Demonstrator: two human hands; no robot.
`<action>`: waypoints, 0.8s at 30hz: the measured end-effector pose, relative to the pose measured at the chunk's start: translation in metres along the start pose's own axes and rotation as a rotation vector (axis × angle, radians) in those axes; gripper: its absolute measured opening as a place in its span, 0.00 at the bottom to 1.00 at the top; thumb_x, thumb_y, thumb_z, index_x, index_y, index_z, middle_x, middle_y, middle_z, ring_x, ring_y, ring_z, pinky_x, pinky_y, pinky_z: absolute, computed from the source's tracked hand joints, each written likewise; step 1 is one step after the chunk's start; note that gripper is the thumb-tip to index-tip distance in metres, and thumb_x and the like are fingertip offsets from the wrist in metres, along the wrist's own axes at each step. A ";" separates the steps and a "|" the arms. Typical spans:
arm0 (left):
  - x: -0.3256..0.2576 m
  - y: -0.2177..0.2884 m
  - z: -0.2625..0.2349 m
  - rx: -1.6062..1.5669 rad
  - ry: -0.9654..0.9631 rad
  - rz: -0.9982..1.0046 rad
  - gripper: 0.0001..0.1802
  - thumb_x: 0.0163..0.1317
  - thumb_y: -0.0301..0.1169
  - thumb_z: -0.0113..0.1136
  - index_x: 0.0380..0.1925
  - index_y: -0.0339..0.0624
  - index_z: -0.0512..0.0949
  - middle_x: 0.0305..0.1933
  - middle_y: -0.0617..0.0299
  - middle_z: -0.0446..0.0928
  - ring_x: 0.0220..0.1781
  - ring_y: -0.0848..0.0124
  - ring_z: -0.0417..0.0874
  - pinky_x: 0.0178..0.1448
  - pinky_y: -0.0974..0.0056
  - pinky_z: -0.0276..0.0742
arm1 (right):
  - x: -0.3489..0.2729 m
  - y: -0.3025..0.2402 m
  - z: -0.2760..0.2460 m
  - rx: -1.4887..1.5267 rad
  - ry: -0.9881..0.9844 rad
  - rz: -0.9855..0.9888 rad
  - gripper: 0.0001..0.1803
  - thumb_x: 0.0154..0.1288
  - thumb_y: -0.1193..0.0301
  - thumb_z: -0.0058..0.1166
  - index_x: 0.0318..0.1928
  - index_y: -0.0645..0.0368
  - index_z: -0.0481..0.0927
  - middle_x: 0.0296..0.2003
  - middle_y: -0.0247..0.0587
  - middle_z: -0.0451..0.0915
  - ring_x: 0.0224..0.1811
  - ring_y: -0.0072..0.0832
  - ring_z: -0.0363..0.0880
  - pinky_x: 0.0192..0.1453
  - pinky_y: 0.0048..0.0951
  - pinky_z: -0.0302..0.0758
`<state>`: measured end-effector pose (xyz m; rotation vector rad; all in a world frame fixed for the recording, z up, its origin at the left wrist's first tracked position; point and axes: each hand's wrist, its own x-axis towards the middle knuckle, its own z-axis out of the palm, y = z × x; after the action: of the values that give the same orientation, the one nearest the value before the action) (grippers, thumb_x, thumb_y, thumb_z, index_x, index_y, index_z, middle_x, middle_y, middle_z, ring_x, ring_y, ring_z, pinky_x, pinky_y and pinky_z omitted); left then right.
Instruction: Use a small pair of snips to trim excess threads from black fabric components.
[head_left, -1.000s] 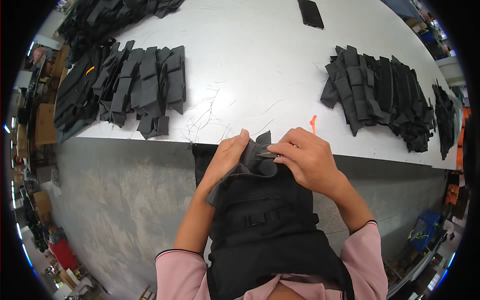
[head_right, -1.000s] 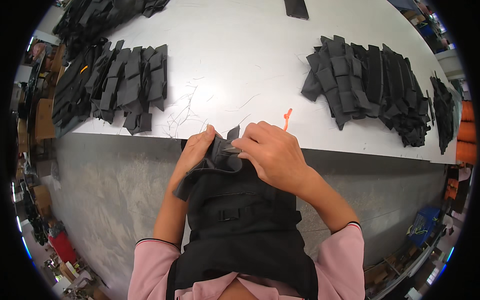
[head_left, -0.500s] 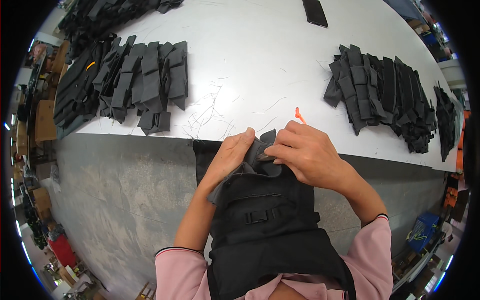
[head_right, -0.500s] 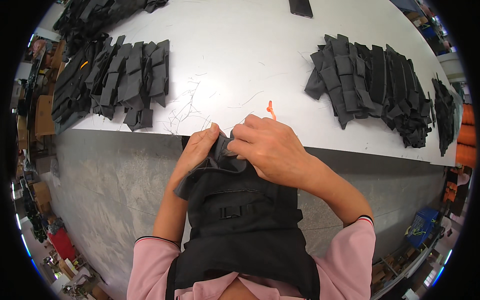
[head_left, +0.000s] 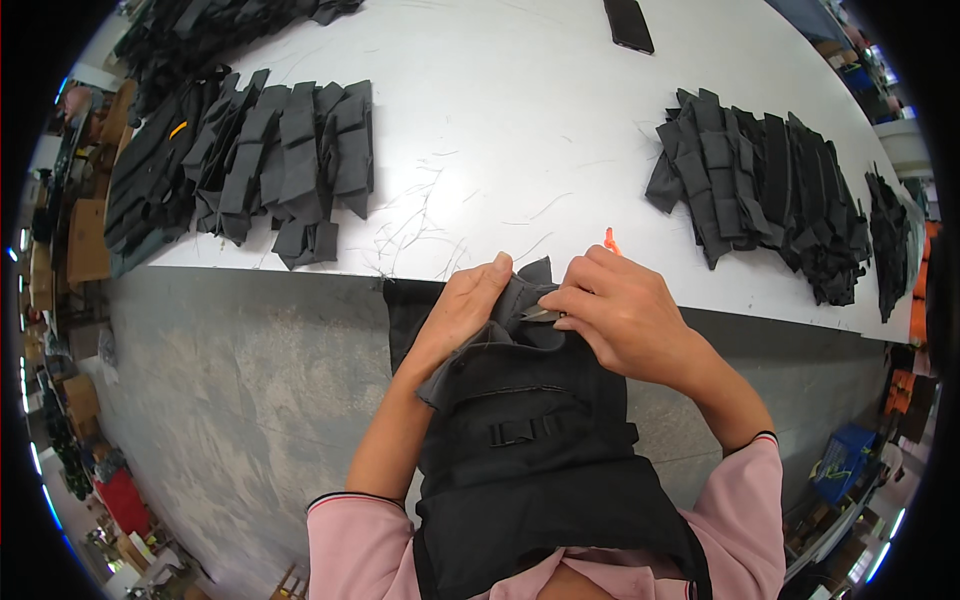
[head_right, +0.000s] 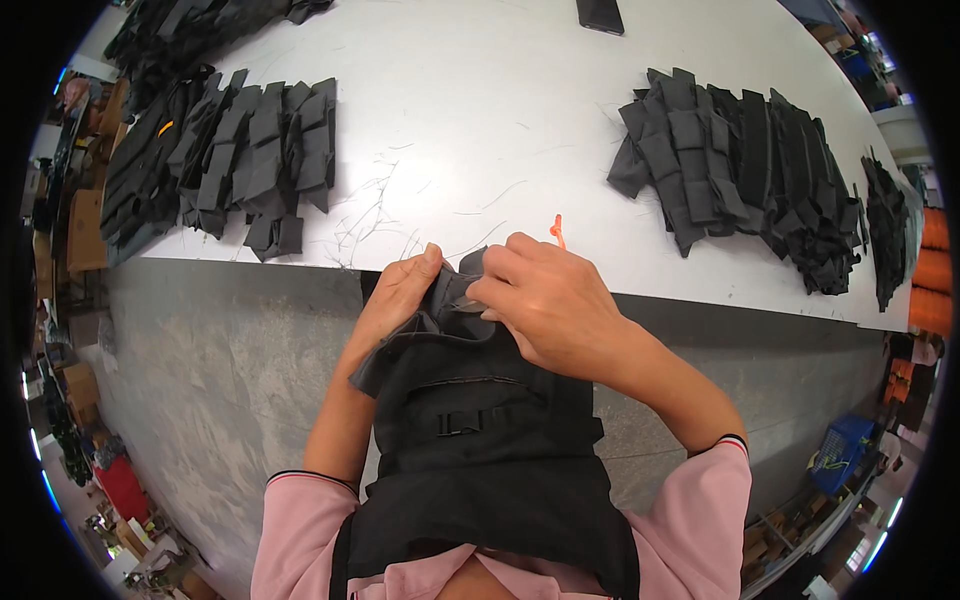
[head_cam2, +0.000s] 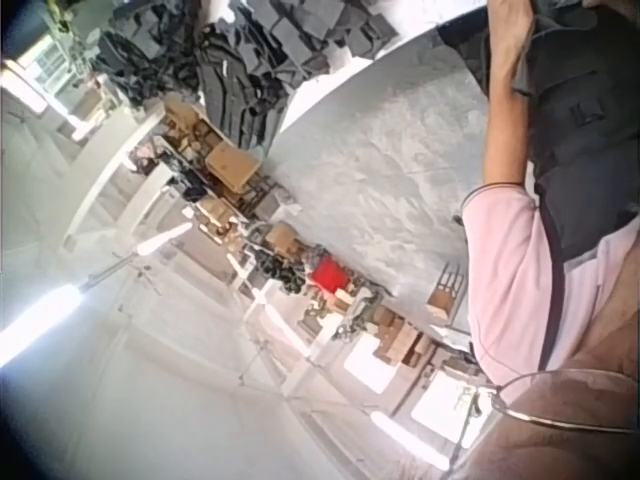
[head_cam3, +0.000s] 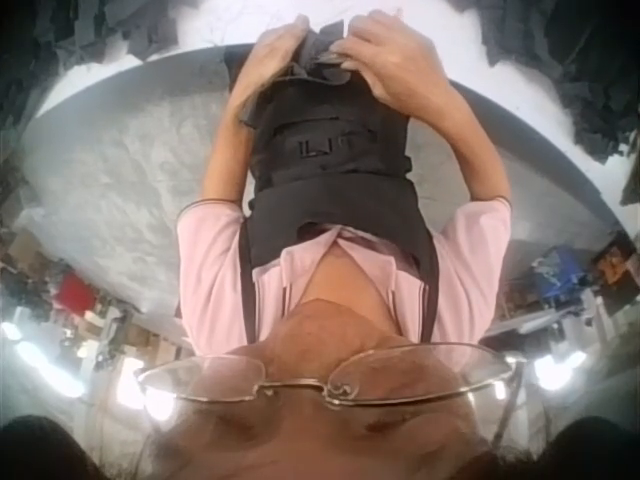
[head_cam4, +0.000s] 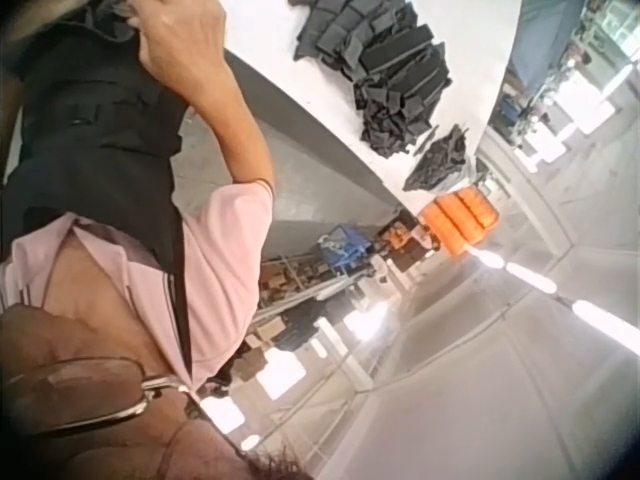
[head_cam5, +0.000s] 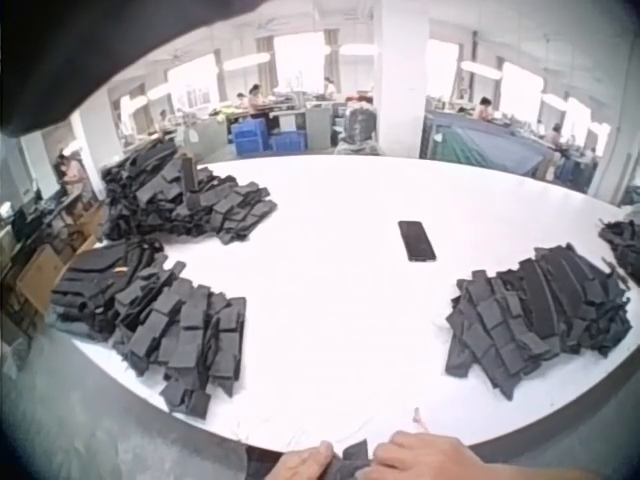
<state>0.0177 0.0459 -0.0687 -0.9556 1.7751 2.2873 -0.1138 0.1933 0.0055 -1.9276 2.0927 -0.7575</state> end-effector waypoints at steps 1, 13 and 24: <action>0.000 0.000 0.000 0.027 0.013 0.016 0.30 0.68 0.53 0.42 0.24 0.36 0.72 0.24 0.69 0.69 0.29 0.80 0.65 0.35 0.71 0.64 | 0.001 0.000 0.001 0.018 -0.001 -0.005 0.11 0.44 0.76 0.62 0.32 0.56 0.79 0.27 0.33 0.70 0.31 0.30 0.71 0.31 0.29 0.69; 0.005 0.008 0.013 0.034 0.018 0.013 0.24 0.70 0.45 0.43 0.25 0.35 0.72 0.24 0.70 0.68 0.29 0.80 0.64 0.34 0.71 0.63 | -0.006 0.003 0.008 0.027 0.048 0.007 0.11 0.45 0.76 0.61 0.33 0.56 0.80 0.26 0.35 0.71 0.30 0.33 0.72 0.34 0.31 0.71; 0.013 -0.004 -0.004 0.042 -0.069 0.290 0.16 0.71 0.40 0.44 0.32 0.39 0.71 0.27 0.70 0.69 0.27 0.84 0.65 0.30 0.75 0.64 | -0.031 -0.013 0.044 0.362 0.187 0.326 0.17 0.52 0.67 0.61 0.43 0.54 0.75 0.31 0.39 0.76 0.30 0.39 0.78 0.31 0.35 0.74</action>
<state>0.0104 0.0397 -0.0794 -0.6391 2.0389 2.4000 -0.0773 0.2132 -0.0315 -1.3338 2.1151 -1.1773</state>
